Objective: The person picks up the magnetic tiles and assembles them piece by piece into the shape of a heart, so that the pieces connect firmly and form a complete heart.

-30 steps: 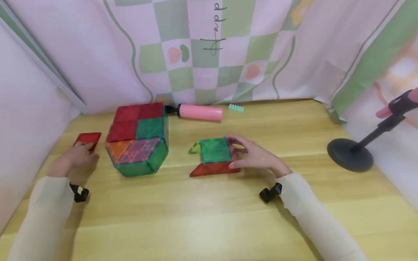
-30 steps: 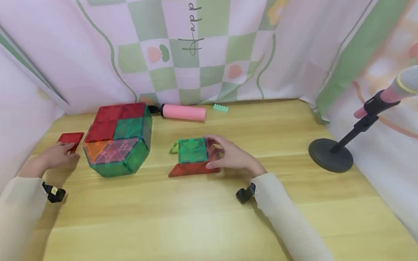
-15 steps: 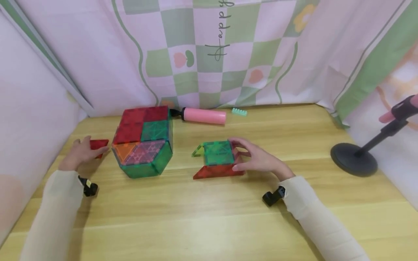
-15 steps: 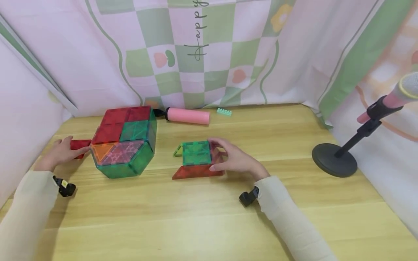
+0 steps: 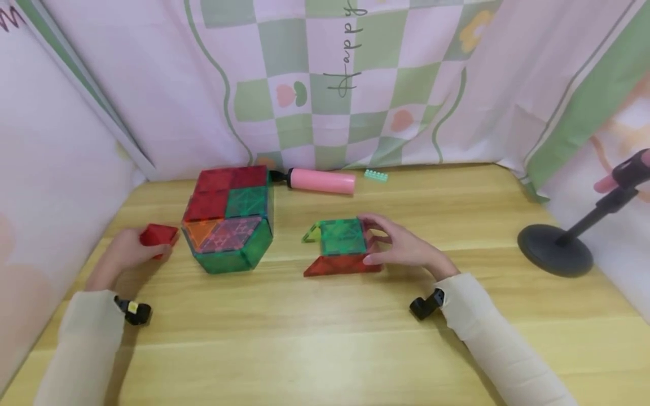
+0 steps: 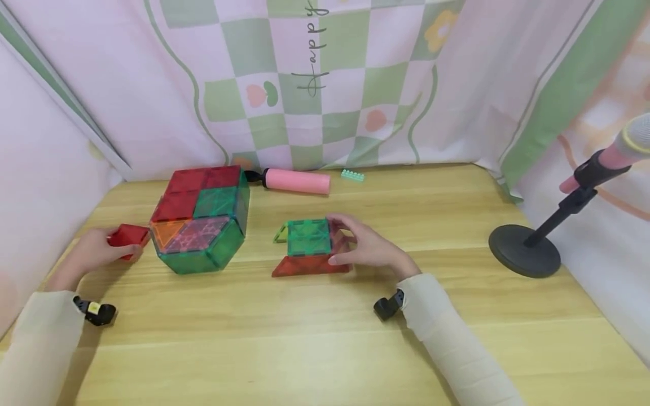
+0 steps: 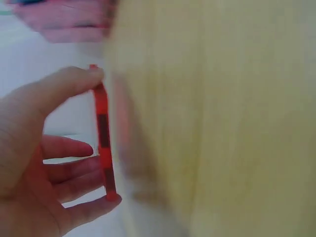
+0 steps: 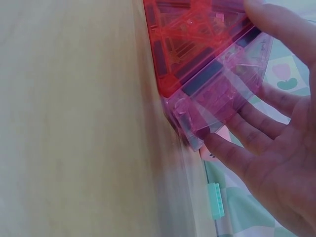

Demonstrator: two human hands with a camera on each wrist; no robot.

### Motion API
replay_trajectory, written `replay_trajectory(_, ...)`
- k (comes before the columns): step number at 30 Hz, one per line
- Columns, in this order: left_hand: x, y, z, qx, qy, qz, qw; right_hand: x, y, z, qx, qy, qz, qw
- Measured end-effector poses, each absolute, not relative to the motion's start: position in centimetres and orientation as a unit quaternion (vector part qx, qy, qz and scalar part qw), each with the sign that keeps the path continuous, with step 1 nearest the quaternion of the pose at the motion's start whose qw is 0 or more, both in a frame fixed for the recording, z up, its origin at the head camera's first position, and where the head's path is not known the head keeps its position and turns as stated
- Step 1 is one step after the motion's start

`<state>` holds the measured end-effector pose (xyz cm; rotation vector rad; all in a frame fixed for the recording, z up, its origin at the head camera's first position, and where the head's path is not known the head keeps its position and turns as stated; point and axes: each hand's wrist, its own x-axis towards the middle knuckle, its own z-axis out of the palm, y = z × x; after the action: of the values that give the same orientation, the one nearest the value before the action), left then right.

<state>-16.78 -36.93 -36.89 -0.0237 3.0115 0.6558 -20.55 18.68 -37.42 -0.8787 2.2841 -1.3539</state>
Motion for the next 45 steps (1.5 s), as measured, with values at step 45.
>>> replay_trajectory(45, -17.0, -11.6, -36.0, 0.263, 0.903, 0.33, 0.086, -20.9, 18.9, -38.0, -0.32, 0.805, -0.472, 0.165)
